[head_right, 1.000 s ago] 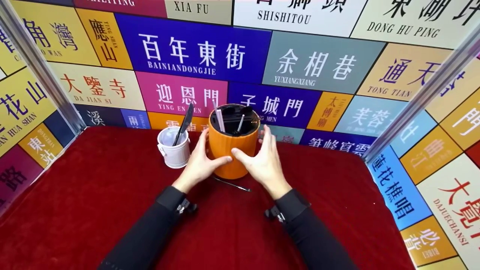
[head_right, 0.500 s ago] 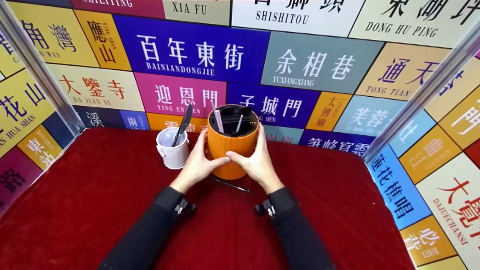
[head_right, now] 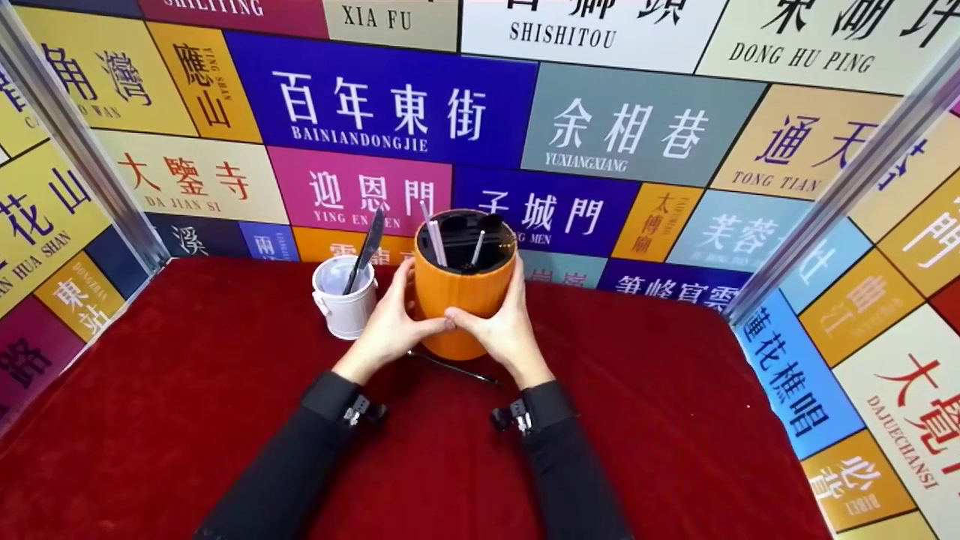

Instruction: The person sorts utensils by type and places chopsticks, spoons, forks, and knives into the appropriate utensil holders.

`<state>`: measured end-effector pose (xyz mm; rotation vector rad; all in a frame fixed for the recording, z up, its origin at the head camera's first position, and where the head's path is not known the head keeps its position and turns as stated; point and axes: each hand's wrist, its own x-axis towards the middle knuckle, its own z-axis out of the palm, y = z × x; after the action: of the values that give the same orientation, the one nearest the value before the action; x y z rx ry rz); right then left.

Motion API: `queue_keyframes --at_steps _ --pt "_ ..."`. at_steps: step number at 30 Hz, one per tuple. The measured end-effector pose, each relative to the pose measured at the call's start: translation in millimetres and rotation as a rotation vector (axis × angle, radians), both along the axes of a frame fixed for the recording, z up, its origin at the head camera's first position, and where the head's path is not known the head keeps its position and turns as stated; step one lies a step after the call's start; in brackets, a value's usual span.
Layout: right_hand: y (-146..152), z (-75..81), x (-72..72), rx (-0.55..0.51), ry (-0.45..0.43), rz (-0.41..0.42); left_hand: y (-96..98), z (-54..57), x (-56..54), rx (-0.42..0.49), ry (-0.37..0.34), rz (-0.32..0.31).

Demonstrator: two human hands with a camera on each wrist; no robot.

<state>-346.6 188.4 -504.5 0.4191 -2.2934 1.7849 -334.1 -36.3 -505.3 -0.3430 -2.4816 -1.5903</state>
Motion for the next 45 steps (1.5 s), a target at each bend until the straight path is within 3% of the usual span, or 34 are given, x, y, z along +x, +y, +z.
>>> queue_keyframes --at_steps 8,11,16,19,25,29,32,34,36,37,41,43,44,45 --pt "0 -2.6 -0.1 -0.013 0.02 -0.006 -2.6 4.2 2.8 -0.019 -0.009 -0.009" --pt "-1 -2.1 0.0 -0.011 0.013 -0.005 -7.3 10.8 5.4 -0.068 -0.075 -0.015" --pt "0 -2.0 -0.8 -0.03 0.006 0.008 -13.7 27.4 12.5 -0.228 -0.222 -0.022" --pt "3 -2.7 -0.9 -0.041 0.001 0.014 -16.1 40.2 17.3 -0.309 -0.25 -0.005" --pt "5 -4.6 0.7 -0.042 -0.024 0.035 -22.8 68.7 36.2 -0.336 -0.177 0.085" --pt "7 -4.8 2.6 -0.027 -0.046 0.033 -21.7 78.9 52.8 -0.37 -0.069 0.084" --pt "7 -3.9 3.1 -0.018 -0.052 0.037 -17.4 75.3 62.6 -0.494 0.027 0.041" --pt "8 -3.2 3.6 -0.011 -0.055 0.034 -13.9 65.4 66.4 -0.591 0.092 0.003" --pt "8 -2.7 3.9 -0.006 -0.057 0.033 -9.7 51.9 68.5 -0.684 0.13 -0.044" --pt "9 -2.5 4.1 -0.001 -0.057 0.028 -9.4 29.6 60.0 -0.709 0.162 -0.075" --pt "10 -2.7 4.2 0.013 -0.05 0.015 -0.1 2.9 59.2 -0.815 0.175 -0.161" --pt "10 -3.5 4.0 0.017 -0.044 0.01 4.2 -6.1 58.3 -0.839 0.181 -0.175" --pt "9 -4.1 3.9 0.022 -0.041 0.006 7.9 5.0 66.7 -0.857 0.16 -0.172" --pt "9 -4.4 4.1 0.023 -0.041 0.006 9.8 1.9 66.0 -0.86 0.157 -0.17"
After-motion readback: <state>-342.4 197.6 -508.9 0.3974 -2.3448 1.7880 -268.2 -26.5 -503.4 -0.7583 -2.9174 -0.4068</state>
